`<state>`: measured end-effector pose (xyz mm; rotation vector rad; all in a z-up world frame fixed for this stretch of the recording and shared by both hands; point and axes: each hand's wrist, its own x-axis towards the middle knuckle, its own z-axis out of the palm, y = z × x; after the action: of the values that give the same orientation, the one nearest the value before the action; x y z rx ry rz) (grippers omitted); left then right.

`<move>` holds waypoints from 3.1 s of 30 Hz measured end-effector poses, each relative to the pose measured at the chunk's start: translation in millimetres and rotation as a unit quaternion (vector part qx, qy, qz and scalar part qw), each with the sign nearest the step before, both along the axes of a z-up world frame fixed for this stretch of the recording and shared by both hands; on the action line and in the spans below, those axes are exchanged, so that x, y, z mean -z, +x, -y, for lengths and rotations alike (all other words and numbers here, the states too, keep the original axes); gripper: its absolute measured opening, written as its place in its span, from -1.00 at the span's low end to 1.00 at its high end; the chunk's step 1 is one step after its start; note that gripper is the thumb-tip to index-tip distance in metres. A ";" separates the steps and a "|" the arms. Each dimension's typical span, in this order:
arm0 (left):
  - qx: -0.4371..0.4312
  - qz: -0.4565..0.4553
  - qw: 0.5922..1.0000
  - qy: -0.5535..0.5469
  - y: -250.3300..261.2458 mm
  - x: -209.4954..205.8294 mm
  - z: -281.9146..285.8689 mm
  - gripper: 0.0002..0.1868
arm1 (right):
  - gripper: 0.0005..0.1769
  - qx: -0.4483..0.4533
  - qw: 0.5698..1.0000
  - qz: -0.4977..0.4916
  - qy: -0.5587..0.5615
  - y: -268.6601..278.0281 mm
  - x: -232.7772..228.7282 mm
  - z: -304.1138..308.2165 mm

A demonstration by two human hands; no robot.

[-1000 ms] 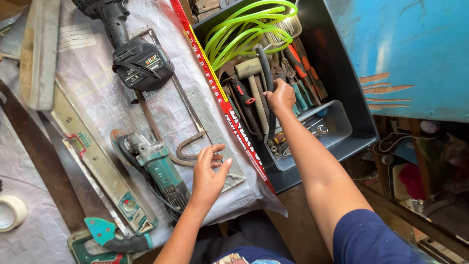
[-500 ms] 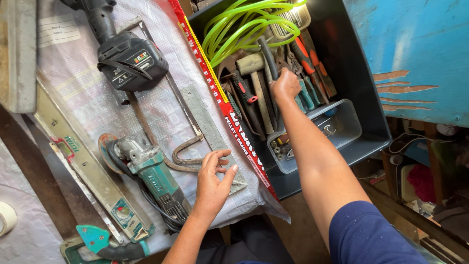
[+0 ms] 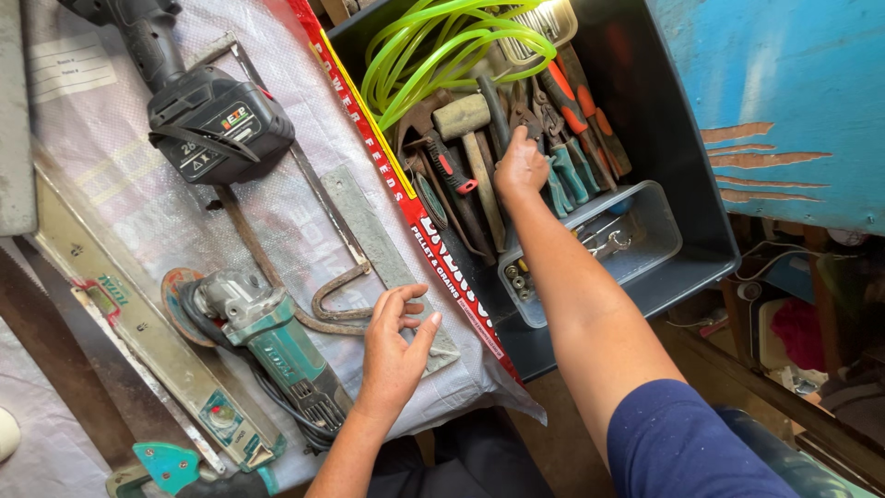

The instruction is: The person takes hand tools and power tools out of a gray toolbox and lays them on a cloth-covered workbench, then places them back into the toolbox compartments, arranging pliers, hammers, a tape roll, a hacksaw and other items inside the tray.

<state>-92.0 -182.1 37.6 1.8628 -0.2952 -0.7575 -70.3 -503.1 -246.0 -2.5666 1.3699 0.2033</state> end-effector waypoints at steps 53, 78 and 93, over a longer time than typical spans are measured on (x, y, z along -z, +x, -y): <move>-0.049 0.337 0.907 0.250 92.3 -3.2 -99.4 -0.12 | -0.12 -0.286 0.930 0.227 0.030 44.0 -229.0 -207.4; -0.156 0.282 0.895 0.307 112.8 -9.0 -274.7 -0.09 | -0.12 -0.417 0.891 0.173 0.034 82.9 -266.7 -400.1; -0.156 0.222 0.899 0.344 118.9 3.7 -354.9 -0.05 | -0.10 -0.457 0.873 0.160 0.056 78.3 -260.3 -496.6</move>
<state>26.9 172.8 33.9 2.6750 0.0081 -0.1980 7.9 -6.5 14.3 -2.7580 -0.0401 -0.0052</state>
